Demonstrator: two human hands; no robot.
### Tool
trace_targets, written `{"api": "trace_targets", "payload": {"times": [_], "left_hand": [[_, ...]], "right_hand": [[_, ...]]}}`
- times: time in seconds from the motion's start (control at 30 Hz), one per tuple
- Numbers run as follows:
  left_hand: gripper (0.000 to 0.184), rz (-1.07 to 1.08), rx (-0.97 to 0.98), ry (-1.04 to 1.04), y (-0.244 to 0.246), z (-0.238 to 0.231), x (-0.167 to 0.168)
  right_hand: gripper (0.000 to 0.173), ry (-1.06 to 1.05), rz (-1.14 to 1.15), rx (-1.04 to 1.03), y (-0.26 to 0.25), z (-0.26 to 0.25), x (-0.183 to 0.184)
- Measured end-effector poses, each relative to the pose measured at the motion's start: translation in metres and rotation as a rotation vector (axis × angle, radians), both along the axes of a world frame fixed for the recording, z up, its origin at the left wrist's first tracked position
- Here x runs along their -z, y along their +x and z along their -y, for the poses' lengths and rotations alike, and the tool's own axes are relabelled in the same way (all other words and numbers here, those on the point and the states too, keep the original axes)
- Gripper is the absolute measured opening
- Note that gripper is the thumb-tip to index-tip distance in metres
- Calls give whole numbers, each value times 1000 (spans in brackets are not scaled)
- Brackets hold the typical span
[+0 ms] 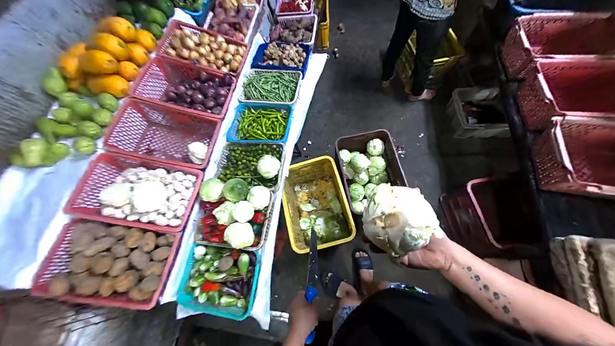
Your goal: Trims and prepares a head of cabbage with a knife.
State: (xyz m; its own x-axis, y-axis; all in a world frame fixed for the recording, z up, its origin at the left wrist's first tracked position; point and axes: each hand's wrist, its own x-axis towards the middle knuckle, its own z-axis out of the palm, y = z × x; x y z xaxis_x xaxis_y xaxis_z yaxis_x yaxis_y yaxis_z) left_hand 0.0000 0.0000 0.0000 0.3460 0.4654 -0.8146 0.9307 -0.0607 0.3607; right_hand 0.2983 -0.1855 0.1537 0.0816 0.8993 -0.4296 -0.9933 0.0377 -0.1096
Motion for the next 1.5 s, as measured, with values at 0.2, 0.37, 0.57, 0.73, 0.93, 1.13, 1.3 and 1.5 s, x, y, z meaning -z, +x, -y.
{"api": "trace_targets", "payload": {"times": [0.2,0.37,0.57,0.73,0.93,1.13,1.3,1.5], "left_hand": [[47,220,-148,78,-15,6,-82],[40,198,-325,23,4,17,-93],[51,396,-131,494,45,29,-184],[46,560,-87,797,91,31,-203],[46,198,12,507,154,12,-186],[37,650,-253,1015,197,5,-231],[45,280,-238,663,227,13,-148],[46,224,-278,496,235,-12,-169]], "right_hand": [[118,225,248,-273,1,-22,-19],[100,-48,342,-97,-30,-59,-3],[68,-297,662,-67,-22,-83,4],[64,-350,819,-119,0,-102,12],[69,-408,875,-195,41,-129,15],[73,-448,893,-279,96,-148,41],[79,-457,931,-283,117,-164,47],[81,-493,1027,-340,134,-172,78]]}}
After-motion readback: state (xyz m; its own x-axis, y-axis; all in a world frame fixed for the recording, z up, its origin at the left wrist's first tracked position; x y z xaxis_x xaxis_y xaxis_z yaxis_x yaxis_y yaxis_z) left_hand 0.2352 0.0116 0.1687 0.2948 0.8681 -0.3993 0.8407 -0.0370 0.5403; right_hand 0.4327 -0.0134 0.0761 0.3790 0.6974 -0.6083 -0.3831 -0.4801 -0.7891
